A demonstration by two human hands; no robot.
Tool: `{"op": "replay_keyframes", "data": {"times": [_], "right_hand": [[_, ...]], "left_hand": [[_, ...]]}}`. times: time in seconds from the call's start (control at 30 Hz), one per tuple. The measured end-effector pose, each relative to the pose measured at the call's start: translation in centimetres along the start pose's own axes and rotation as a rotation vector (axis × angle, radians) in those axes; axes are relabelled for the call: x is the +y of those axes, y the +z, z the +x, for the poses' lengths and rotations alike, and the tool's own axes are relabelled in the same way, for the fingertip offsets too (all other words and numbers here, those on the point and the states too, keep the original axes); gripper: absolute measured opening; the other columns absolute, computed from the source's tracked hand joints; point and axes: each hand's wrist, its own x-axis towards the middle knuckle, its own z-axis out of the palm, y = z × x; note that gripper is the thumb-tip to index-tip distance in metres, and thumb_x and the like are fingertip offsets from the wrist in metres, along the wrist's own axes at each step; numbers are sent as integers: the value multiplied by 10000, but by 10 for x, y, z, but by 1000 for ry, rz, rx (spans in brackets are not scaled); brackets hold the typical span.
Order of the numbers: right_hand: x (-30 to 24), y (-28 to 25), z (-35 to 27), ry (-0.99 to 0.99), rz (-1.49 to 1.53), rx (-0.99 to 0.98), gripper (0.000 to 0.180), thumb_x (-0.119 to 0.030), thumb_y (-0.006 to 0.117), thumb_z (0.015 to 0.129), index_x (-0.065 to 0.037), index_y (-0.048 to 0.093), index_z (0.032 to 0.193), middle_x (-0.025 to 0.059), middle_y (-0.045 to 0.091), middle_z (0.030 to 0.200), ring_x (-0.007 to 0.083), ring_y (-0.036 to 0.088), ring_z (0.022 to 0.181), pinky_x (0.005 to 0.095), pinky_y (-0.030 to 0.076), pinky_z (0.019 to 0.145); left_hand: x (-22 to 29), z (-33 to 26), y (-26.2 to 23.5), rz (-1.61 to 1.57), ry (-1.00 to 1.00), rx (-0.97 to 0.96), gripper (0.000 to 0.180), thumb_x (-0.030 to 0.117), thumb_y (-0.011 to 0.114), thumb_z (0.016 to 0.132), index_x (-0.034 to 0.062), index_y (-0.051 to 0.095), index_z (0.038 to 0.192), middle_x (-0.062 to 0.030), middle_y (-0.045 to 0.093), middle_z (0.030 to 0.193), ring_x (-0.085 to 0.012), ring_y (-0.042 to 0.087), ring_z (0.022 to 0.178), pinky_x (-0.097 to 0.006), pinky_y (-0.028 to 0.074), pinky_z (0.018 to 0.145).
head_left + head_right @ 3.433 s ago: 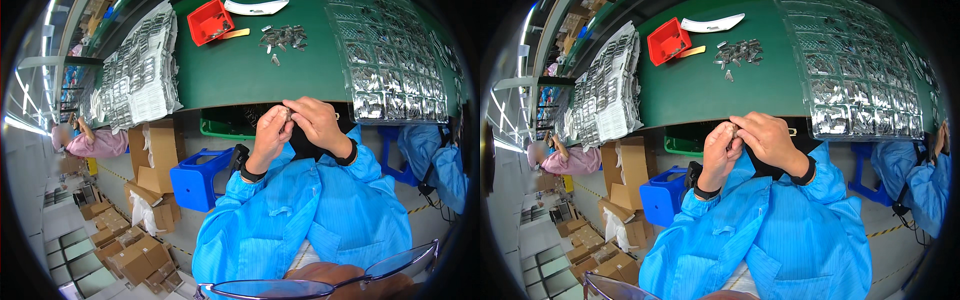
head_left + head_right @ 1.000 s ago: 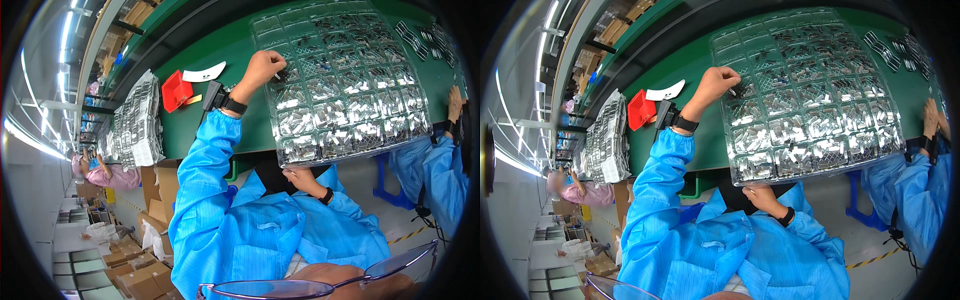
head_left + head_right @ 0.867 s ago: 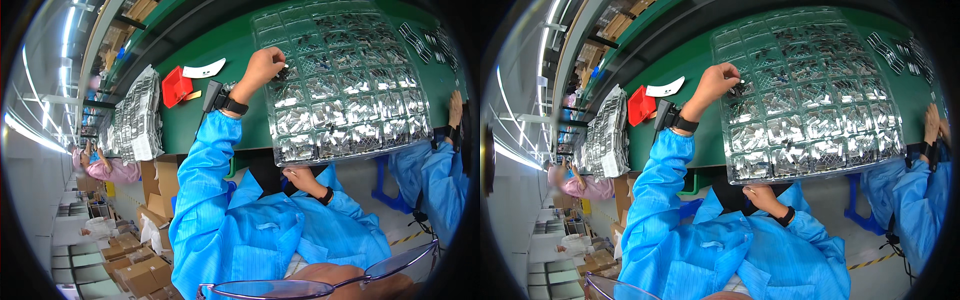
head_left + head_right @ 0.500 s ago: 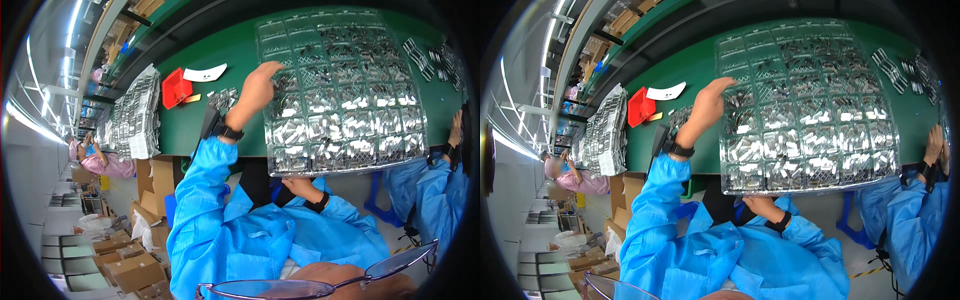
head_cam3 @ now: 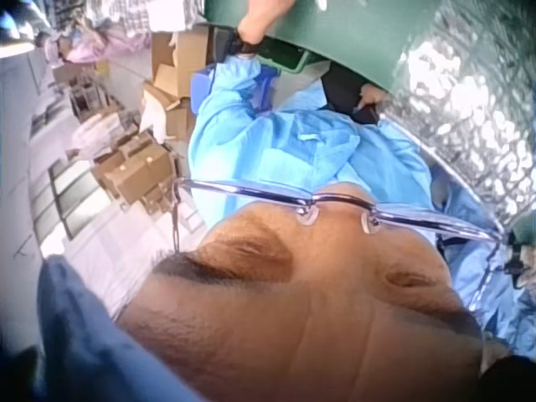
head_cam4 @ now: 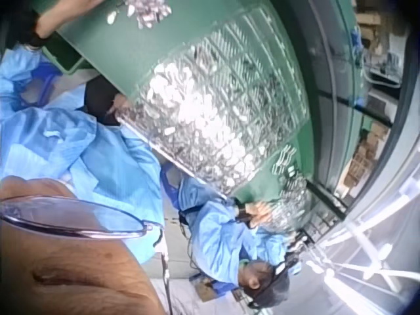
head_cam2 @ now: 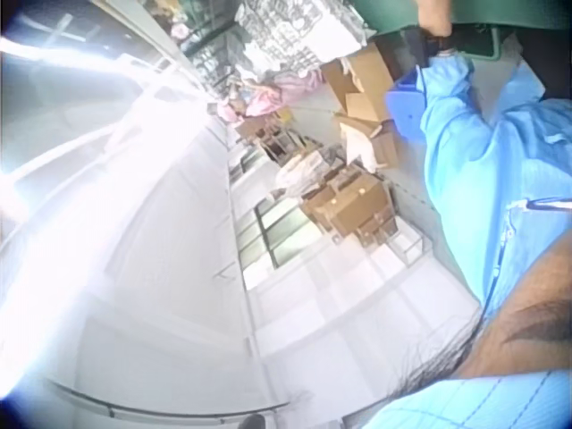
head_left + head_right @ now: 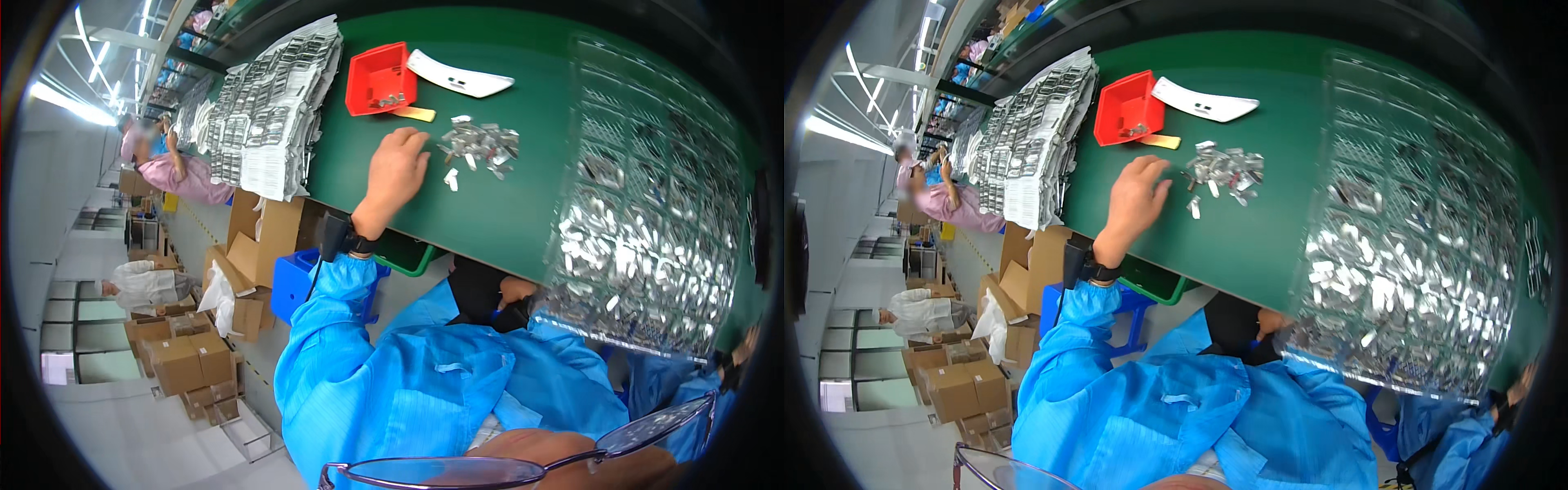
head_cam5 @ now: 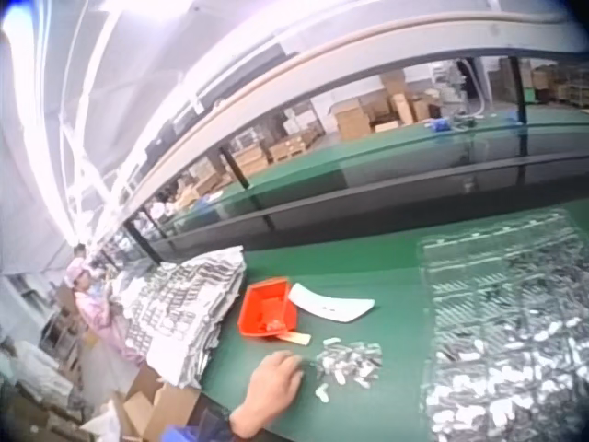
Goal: The recorder is assembling small plastic and metal components at a manufacturing workbench.
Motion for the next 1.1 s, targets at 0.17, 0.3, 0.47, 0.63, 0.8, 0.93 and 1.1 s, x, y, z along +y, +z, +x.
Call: {"op": "replay_keyframes", "data": {"times": [0.17, 0.3, 0.47, 0.63, 0.8, 0.93, 1.1], "right_hand": [[30, 18, 27, 43, 21, -3, 276, -176, 609, 796, -33, 626, 1030, 220, 620, 981, 402, 575, 945, 477, 438, 859], [40, 21, 53, 67, 48, -5, 273, -174, 606, 797, -32, 626, 1030, 220, 619, 980, 404, 576, 940, 478, 439, 856], [50, 22, 53, 139, 56, 32, 271, -171, 604, 799, -32, 625, 1030, 221, 619, 979, 406, 577, 934, 478, 440, 852], [49, 18, 44, 209, 14, 113, 268, -168, 601, 800, -32, 625, 1030, 222, 619, 978, 408, 578, 928, 479, 441, 849], [38, 2, 25, 275, -75, 224, 266, -165, 598, 802, -31, 625, 1030, 222, 619, 976, 411, 579, 921, 480, 443, 845], [20, 5, 4, 339, -150, 311, 264, -162, 596, 804, -31, 624, 1030, 223, 619, 975, 413, 580, 916, 480, 444, 842], [-21, -5, 21, 158, -402, 199, 257, -149, 583, 820, -36, 616, 1049, 212, 612, 1004, 416, 573, 917, 475, 464, 799]], "left_hand": [[-25, 28, 21, 66, 47, -73, 320, 26, 636, 726, 34, 599, 1044, -140, 578, 1022, -328, 551, 950, -396, 479, 785], [-47, 38, 27, 92, 68, -87, 322, 26, 600, 725, 28, 599, 1047, -144, 578, 1030, -315, 549, 984, -380, 483, 798], [-55, 32, 30, 120, 114, -36, 286, 74, 620, 730, -7, 595, 1003, -114, 569, 905, -272, 554, 813, -372, 475, 699], [-66, 17, 19, 15, 41, -54, 305, 105, 681, 711, 9, 597, 989, -112, 554, 856, -281, 551, 780, -373, 469, 682], [-83, 7, -13, -100, 23, -190, 311, 113, 703, 707, 47, 603, 994, -110, 567, 886, -281, 565, 776, -378, 474, 687], [-96, 13, -23, -84, 26, 137, 291, 132, 698, 716, 63, 608, 985, -116, 588, 966, -288, 591, 827, -373, 492, 685], [-132, 21, -1, 83, -71, 45, 218, 129, 682, 718, 68, 624, 920, -122, 604, 969, -295, 605, 811, -375, 503, 664]]}}
